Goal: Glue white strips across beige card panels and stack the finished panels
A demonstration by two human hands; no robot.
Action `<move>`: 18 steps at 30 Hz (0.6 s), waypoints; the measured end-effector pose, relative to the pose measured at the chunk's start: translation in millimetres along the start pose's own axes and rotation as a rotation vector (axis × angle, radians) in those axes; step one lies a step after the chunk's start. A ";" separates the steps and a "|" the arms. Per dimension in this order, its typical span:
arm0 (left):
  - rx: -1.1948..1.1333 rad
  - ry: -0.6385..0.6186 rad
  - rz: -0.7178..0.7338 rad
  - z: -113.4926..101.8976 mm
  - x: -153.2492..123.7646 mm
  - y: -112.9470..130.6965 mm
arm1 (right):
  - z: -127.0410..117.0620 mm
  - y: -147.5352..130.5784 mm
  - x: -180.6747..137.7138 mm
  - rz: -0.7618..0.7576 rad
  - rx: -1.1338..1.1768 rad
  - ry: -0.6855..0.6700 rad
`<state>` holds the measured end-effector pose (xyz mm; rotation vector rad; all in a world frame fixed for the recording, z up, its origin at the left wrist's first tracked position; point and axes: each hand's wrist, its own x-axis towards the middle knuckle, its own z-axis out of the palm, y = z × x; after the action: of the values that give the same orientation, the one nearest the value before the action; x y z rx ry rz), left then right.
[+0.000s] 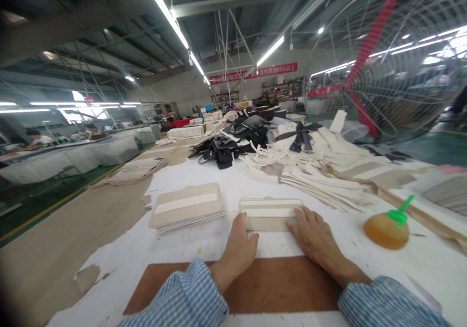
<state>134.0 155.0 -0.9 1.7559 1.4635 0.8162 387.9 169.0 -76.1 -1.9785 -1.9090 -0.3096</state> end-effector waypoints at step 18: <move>0.140 0.053 0.008 -1.6 15.5 0.4 | -11.0 -20.2 0.1 -0.016 -0.025 -0.010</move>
<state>135.5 170.4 0.8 1.8570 1.5831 0.7856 368.9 164.7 -63.8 -1.9852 -1.9370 -0.3308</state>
